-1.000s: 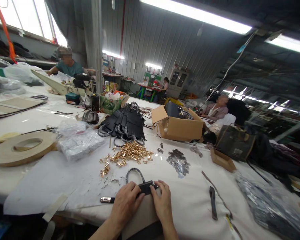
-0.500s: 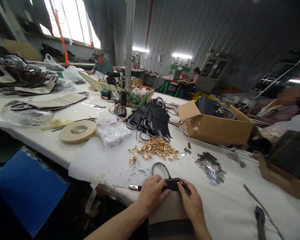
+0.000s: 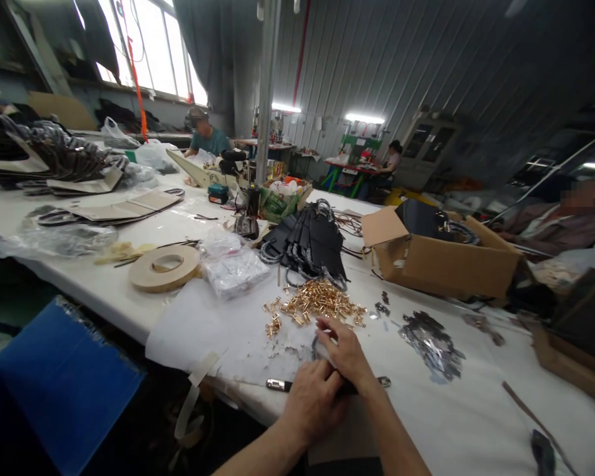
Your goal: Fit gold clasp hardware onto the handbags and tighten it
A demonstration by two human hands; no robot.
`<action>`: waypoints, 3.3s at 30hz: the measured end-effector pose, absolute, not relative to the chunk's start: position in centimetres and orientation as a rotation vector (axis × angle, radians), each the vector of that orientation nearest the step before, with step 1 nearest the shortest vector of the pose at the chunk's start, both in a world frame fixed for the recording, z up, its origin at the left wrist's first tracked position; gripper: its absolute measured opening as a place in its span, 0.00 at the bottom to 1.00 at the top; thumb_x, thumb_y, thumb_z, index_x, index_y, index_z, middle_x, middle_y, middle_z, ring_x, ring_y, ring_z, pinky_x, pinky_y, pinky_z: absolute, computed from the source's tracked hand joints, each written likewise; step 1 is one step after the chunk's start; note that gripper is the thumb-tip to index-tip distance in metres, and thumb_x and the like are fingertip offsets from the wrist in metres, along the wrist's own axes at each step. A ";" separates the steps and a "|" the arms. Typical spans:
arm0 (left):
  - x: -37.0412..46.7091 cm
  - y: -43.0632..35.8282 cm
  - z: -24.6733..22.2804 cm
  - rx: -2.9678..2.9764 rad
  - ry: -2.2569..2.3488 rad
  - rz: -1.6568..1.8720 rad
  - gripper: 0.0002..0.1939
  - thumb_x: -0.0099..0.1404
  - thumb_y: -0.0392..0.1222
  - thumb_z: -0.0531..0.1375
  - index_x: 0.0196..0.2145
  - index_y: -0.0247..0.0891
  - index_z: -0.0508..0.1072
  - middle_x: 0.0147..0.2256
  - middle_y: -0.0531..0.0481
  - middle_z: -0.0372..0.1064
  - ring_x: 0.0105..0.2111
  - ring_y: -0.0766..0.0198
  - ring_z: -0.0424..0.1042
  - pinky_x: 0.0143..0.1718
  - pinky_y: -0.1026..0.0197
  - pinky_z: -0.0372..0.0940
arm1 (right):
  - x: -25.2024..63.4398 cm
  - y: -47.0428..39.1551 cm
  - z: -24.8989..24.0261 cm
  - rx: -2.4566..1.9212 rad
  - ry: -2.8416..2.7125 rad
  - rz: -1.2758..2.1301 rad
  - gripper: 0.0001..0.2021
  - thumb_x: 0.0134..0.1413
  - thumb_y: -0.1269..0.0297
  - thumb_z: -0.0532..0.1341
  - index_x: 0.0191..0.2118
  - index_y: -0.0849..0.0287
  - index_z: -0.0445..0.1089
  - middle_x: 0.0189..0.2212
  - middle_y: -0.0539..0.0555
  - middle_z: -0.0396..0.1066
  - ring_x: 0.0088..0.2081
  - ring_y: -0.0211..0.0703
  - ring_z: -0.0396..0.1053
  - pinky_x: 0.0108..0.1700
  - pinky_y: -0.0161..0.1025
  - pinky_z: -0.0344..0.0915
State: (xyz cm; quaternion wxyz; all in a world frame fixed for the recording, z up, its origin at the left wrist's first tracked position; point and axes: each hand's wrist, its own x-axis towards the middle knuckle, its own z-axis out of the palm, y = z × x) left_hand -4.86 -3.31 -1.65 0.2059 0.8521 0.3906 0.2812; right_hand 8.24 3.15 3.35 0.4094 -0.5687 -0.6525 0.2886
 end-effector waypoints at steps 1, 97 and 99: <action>-4.9 -3.3 -1.8 2.364 1.083 0.787 0.20 0.62 0.43 0.66 0.51 0.45 0.71 0.48 0.43 0.70 0.48 0.48 0.69 0.47 0.47 0.66 | 8.1 4.0 3.2 -1.444 -1.648 0.727 0.16 0.60 0.57 0.63 0.52 0.52 0.77 0.47 0.56 0.78 0.46 0.51 0.76 0.48 0.47 0.73; 1.1 -3.5 0.2 2.584 1.208 0.583 0.17 0.65 0.52 0.67 0.42 0.39 0.69 0.39 0.46 0.70 0.42 0.51 0.68 0.44 0.53 0.65 | 18.4 -7.6 -1.7 -1.448 -1.076 1.019 0.13 0.51 0.52 0.71 0.39 0.54 0.82 0.37 0.53 0.79 0.41 0.48 0.73 0.48 0.43 0.68; 1.1 -3.4 0.1 2.565 1.194 0.595 0.16 0.65 0.50 0.68 0.42 0.39 0.69 0.40 0.46 0.70 0.42 0.52 0.68 0.45 0.53 0.65 | 18.2 -7.4 -1.5 -1.463 -1.134 1.006 0.12 0.51 0.52 0.71 0.38 0.53 0.82 0.38 0.54 0.80 0.44 0.51 0.73 0.52 0.45 0.66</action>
